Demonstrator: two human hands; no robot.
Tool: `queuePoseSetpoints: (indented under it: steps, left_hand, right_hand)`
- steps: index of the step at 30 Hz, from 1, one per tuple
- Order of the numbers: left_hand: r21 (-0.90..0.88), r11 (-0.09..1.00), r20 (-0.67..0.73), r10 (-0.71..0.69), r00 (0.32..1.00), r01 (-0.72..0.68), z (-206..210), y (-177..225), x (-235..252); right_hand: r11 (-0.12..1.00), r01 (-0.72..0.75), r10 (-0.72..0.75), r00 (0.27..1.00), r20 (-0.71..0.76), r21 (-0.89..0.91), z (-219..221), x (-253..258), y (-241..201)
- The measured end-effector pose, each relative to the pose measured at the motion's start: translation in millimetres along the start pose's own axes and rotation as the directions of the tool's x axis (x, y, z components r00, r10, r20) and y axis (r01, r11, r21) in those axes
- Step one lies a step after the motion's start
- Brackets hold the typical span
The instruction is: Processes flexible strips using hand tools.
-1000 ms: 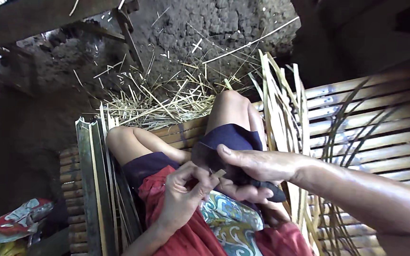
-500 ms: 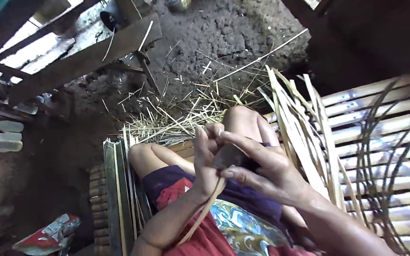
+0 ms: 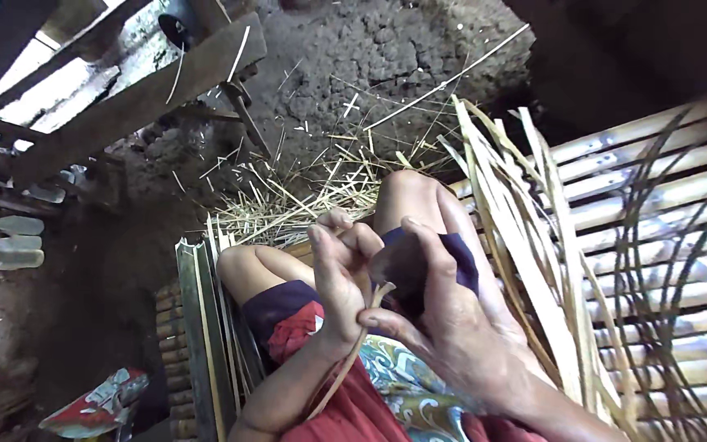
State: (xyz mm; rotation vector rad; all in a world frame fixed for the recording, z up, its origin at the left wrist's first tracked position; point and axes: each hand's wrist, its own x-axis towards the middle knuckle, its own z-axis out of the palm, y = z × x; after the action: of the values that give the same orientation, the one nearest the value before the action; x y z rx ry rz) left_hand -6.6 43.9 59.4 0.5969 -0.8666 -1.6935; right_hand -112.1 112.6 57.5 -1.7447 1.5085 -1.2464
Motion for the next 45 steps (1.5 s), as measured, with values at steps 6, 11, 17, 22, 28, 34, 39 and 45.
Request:
queuePoseSetpoints:
  steps: [6,11,17,22,28,34,39,45]
  left_hand:
    - [-0.242,0.962,0.03,-0.122,0.992,0.125,-7.6,-16.2,-7.9]
    - [-0.239,0.969,0.09,-0.045,0.995,0.066,-10.1,-17.4,-19.5]
    - [-0.396,0.901,0.06,-0.169,0.984,0.179,0.4,-6.6,-11.2]
    - [-0.173,0.961,0.149,-0.19,0.97,0.215,-38.8,-11.1,15.8]
    - [-0.151,0.853,0.14,-0.482,0.865,0.5,-30.8,-7.7,15.3]
    - [-0.314,0.93,-0.448,-0.323,0.834,0.191,-73.1,-14.2,53.2]
    - [-0.208,0.809,0.221,-0.508,0.832,0.55,-55.7,-16.0,16.7]
    - [-0.486,0.839,-0.412,-0.468,0.781,0.246,-30.1,-23.0,-11.7]
  right_hand:
    - [0.968,0.183,-0.146,0.967,0.21,-0.169,-24.7,23.2,4.0]
    - [0.963,0.266,-0.248,0.932,0.266,-0.036,-26.7,27.7,12.5]
    - [0.925,0.179,-0.261,0.941,0.217,0.335,-23.0,31.1,22.2]
    - [0.935,0.199,-0.259,0.949,0.179,0.294,-31.6,24.9,20.9]
    - [0.981,0.14,-0.147,0.988,0.048,0.133,-12.2,29.6,47.7]
    - [0.917,0.27,-0.338,0.918,0.209,0.294,-36.1,-2.2,32.8]
    - [0.987,0.056,-0.051,0.998,-0.035,0.148,-40.6,21.8,65.1]
    - [0.991,0.024,-0.062,0.954,0.292,0.132,5.2,23.5,50.5]
